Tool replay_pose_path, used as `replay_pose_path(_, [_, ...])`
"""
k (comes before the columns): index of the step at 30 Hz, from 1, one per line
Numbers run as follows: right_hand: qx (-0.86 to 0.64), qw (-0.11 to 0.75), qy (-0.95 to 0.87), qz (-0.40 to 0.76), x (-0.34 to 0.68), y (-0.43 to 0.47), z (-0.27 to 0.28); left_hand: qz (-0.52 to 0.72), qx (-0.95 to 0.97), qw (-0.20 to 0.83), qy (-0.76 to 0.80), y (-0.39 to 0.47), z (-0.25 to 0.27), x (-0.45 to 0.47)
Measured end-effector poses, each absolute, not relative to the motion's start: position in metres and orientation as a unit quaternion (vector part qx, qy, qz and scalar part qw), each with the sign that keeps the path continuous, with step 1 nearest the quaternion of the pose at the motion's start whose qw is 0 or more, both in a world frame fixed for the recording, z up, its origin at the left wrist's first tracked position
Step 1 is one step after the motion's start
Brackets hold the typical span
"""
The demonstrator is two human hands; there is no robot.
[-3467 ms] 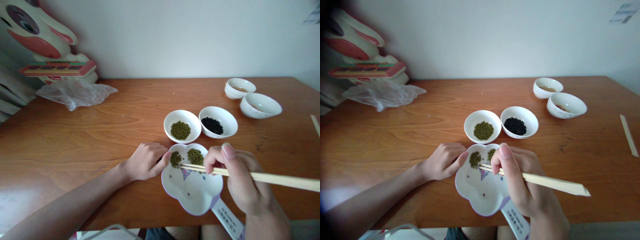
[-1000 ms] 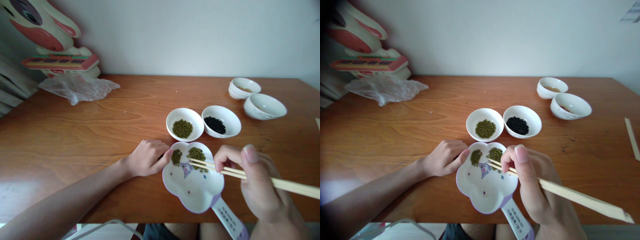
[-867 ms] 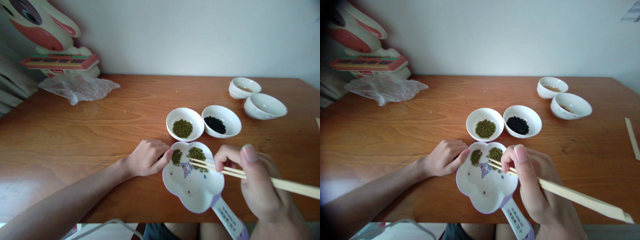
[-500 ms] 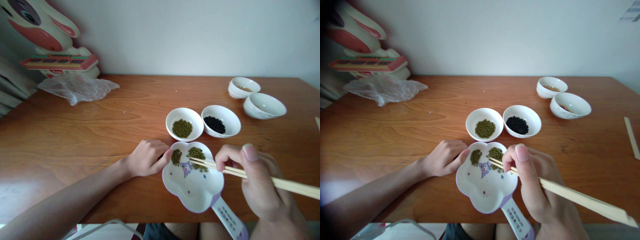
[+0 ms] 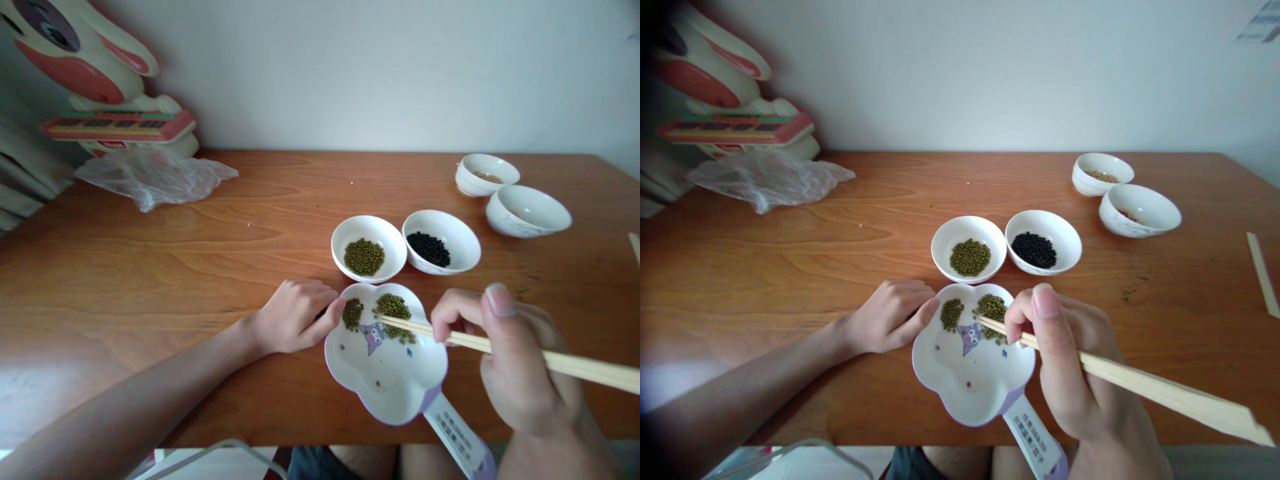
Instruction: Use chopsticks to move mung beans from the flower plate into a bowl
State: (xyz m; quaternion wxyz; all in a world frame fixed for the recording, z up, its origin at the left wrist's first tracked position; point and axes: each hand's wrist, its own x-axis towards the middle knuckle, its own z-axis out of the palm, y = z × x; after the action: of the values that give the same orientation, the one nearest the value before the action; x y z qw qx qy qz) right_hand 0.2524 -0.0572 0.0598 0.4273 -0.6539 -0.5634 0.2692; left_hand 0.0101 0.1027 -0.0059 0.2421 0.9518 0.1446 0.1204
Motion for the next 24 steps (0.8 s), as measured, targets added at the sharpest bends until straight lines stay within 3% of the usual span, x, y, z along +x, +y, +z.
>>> replay_pose_path(11, [-0.62, 0.435, -0.555, 0.344, 0.2498, -0.058, 0.056, 0.125, 0.951, 0.244, 0.141, 0.1032, -0.0066, 0.0089])
replay_pose_path(24, [-0.642, 0.409, -0.57, 0.309, 0.2454, -0.0551, 0.0592, 0.119, 0.95, 0.249, 0.143, 0.1032, -0.0068, 0.0098])
